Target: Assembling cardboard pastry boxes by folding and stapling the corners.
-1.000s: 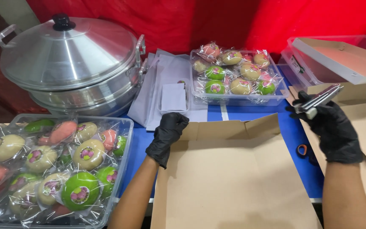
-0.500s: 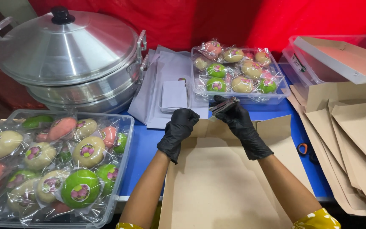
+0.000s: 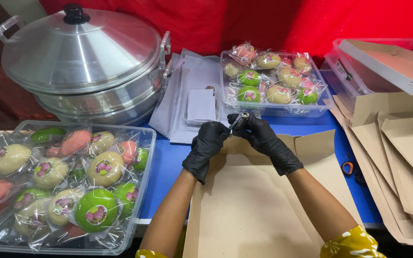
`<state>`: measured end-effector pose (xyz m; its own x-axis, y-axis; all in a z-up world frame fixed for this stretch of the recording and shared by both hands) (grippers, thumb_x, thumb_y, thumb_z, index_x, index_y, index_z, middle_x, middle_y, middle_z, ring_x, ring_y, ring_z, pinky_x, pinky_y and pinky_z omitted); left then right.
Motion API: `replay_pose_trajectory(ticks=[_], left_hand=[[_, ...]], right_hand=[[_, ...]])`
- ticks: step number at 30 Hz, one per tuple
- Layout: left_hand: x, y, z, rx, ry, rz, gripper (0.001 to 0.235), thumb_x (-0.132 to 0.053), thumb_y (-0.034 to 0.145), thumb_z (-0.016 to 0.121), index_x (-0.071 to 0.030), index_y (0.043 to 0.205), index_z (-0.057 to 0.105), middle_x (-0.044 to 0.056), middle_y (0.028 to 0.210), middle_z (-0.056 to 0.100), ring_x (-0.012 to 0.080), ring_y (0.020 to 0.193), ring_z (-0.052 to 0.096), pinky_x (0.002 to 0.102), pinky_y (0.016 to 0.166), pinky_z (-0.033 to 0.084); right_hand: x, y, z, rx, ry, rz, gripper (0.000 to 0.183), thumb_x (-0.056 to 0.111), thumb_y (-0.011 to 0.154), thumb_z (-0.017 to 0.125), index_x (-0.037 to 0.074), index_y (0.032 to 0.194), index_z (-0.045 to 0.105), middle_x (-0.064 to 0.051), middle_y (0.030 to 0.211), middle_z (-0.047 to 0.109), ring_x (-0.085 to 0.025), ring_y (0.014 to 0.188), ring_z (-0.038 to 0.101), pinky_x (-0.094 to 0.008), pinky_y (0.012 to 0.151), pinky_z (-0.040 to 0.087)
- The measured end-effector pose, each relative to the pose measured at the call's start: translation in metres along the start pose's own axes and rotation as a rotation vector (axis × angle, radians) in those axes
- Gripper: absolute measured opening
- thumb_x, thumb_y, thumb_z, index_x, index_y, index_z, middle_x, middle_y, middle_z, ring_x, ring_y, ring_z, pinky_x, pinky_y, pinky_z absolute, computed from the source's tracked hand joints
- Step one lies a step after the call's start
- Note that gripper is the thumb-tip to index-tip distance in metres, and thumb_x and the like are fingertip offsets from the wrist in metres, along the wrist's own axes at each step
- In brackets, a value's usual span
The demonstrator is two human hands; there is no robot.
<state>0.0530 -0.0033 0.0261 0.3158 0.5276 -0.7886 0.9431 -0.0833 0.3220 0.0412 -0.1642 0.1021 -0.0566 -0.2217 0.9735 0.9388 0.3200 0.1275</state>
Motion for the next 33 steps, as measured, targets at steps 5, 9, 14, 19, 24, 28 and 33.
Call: replay_pose_trajectory(ticks=[5,9,14,19,24,28,33], left_hand=[[0.006,0.002,0.005,0.005,-0.018,0.019,0.010,-0.016,0.090,0.072,-0.011,0.093,0.080,0.010,0.067,0.073,0.0306,0.069,0.073,0.037,0.072,0.058],[-0.004,0.001,0.000,0.004,-0.017,0.003,0.009,-0.017,0.090,0.072,-0.012,0.093,0.080,0.007,0.065,0.073,0.0263,0.068,0.073,0.035,0.071,0.059],[-0.002,0.000,0.000,0.011,-0.051,0.014,0.010,-0.014,0.091,0.071,-0.007,0.092,0.079,0.010,0.062,0.071,0.0298,0.066,0.071,0.038,0.073,0.058],[-0.003,-0.003,-0.002,0.018,-0.006,0.023,0.008,-0.016,0.089,0.073,-0.010,0.091,0.079,0.008,0.063,0.072,0.0296,0.069,0.073,0.036,0.072,0.058],[-0.002,-0.002,-0.002,0.009,0.002,0.004,0.007,-0.015,0.089,0.073,-0.012,0.088,0.079,0.004,0.057,0.069,0.0243,0.063,0.071,0.033,0.072,0.057],[-0.014,-0.007,-0.008,0.008,-0.033,0.002,0.009,-0.012,0.090,0.071,-0.009,0.089,0.079,0.007,0.058,0.070,0.0250,0.061,0.071,0.033,0.071,0.057],[-0.012,-0.006,-0.006,0.000,-0.053,0.020,0.008,-0.011,0.090,0.071,-0.009,0.090,0.079,0.008,0.061,0.071,0.0258,0.063,0.072,0.033,0.070,0.057]], right_hand=[[-0.035,0.010,-0.015,-0.134,0.265,0.204,0.027,0.022,0.095,0.070,-0.004,0.096,0.076,-0.024,0.094,0.075,-0.033,0.091,0.075,-0.051,0.090,0.062],[-0.043,0.013,-0.021,-0.121,0.291,0.210,0.029,0.024,0.097,0.068,-0.003,0.100,0.076,-0.024,0.097,0.076,-0.034,0.092,0.076,-0.049,0.089,0.063],[-0.076,0.029,-0.043,-0.090,0.306,0.245,0.034,0.034,0.100,0.063,0.002,0.104,0.077,-0.019,0.101,0.078,-0.030,0.094,0.077,-0.043,0.086,0.065],[-0.095,0.038,-0.055,-0.041,0.318,0.228,0.039,0.034,0.102,0.059,0.000,0.112,0.076,-0.022,0.109,0.076,-0.035,0.100,0.075,-0.050,0.092,0.061],[-0.095,0.038,-0.055,-0.026,0.310,0.207,0.039,0.035,0.101,0.060,0.001,0.113,0.075,-0.022,0.111,0.075,-0.034,0.102,0.074,-0.050,0.093,0.061],[-0.095,0.037,-0.055,-0.035,0.277,0.215,0.032,0.026,0.100,0.063,0.000,0.114,0.075,-0.023,0.111,0.075,-0.035,0.104,0.074,-0.049,0.094,0.060],[-0.090,0.032,-0.045,-0.031,0.328,0.255,0.029,0.024,0.099,0.064,0.002,0.113,0.075,-0.022,0.111,0.075,-0.035,0.102,0.074,-0.049,0.094,0.061]])
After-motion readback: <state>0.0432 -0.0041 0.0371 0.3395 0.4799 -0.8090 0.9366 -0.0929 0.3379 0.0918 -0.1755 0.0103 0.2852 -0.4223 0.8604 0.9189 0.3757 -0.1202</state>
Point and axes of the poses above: each hand's wrist, its own y-axis towards the middle knuckle, its own z-axis out of the palm, x = y × z, the point moved 6 cm from there along y, towards the middle knuckle
